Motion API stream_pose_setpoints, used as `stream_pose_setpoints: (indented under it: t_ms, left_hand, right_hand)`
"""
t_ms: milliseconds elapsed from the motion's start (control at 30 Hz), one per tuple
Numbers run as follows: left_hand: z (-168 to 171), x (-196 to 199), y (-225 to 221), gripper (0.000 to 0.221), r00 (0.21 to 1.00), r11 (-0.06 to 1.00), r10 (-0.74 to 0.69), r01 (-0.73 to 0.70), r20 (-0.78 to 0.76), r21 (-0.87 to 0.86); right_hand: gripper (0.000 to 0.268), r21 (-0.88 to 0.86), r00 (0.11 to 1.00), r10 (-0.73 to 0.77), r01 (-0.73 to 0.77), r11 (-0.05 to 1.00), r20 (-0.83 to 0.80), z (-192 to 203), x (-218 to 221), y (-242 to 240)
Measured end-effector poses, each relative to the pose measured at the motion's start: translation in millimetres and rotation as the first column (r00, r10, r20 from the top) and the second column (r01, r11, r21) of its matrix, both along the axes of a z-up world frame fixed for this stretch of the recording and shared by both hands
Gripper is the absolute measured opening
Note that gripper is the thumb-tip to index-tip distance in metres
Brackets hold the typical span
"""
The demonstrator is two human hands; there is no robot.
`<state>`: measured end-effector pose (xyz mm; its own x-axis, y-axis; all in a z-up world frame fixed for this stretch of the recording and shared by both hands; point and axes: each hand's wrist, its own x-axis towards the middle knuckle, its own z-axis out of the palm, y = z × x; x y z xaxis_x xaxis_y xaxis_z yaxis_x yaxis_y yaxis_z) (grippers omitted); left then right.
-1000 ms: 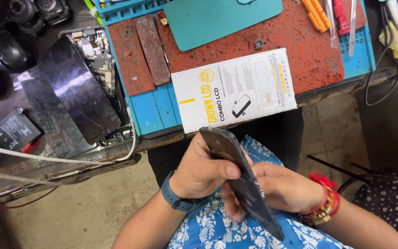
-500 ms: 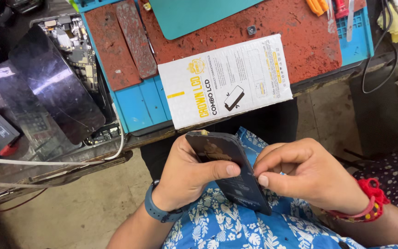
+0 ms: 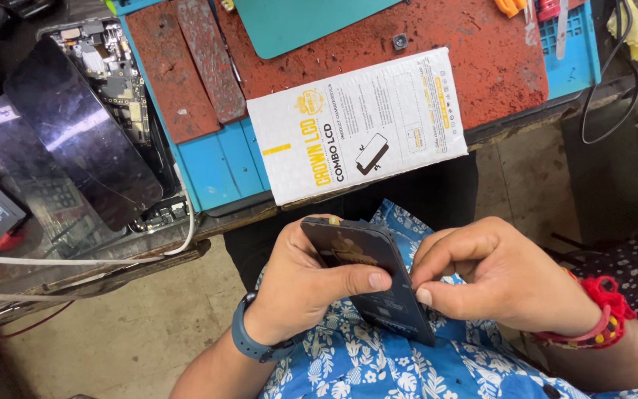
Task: The person assembles a mobile phone by placing the battery into the chassis, connecting internal ribbon cables, and snapping the rear casing onto the device.
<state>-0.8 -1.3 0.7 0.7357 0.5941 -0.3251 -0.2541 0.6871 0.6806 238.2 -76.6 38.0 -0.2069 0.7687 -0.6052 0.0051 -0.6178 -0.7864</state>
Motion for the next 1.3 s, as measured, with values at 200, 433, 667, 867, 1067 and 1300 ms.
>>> stream_pose_setpoints:
  t_ms: [200,433,667,867,1067,1300]
  left_hand:
    - [-0.1,0.4,-4.2,0.023,1.0,1.0,0.002,-0.001,-0.027,0.016]
    - [2.0,-0.5,-6.5,0.022,0.999,0.998,0.01,-0.007,-0.044,0.059]
    - [8.0,2.4,-7.4,0.023,0.998,0.999,0.022,-0.019,-0.065,0.05]
    - [10.3,3.5,-7.0,0.024,0.999,1.0,0.004,-0.002,-0.052,0.03]
    - [11.7,2.8,-7.1,0.023,0.999,1.0,-0.009,0.01,-0.051,0.03]
    - [11.8,5.9,-8.7,0.024,0.998,0.999,-0.002,0.004,-0.068,0.043]
  right_hand:
    - [0.01,0.019,0.999,0.039,-0.039,0.999,0.032,-2.3,0.3,0.2]
    - [0.01,0.052,0.999,0.042,-0.043,0.998,0.012,-5.7,1.9,-7.8]
    - [0.01,0.071,0.992,0.11,-0.114,0.991,0.054,-4.4,7.9,-11.0]
    - [0.011,0.091,0.987,0.135,-0.143,0.986,0.085,-2.7,8.9,-10.8]
    - [0.011,0.061,0.982,0.151,-0.158,0.986,0.116,-2.5,8.8,-10.8]
    - [0.011,0.094,0.982,0.15,-0.161,0.982,0.117,-6.3,11.8,-15.4]
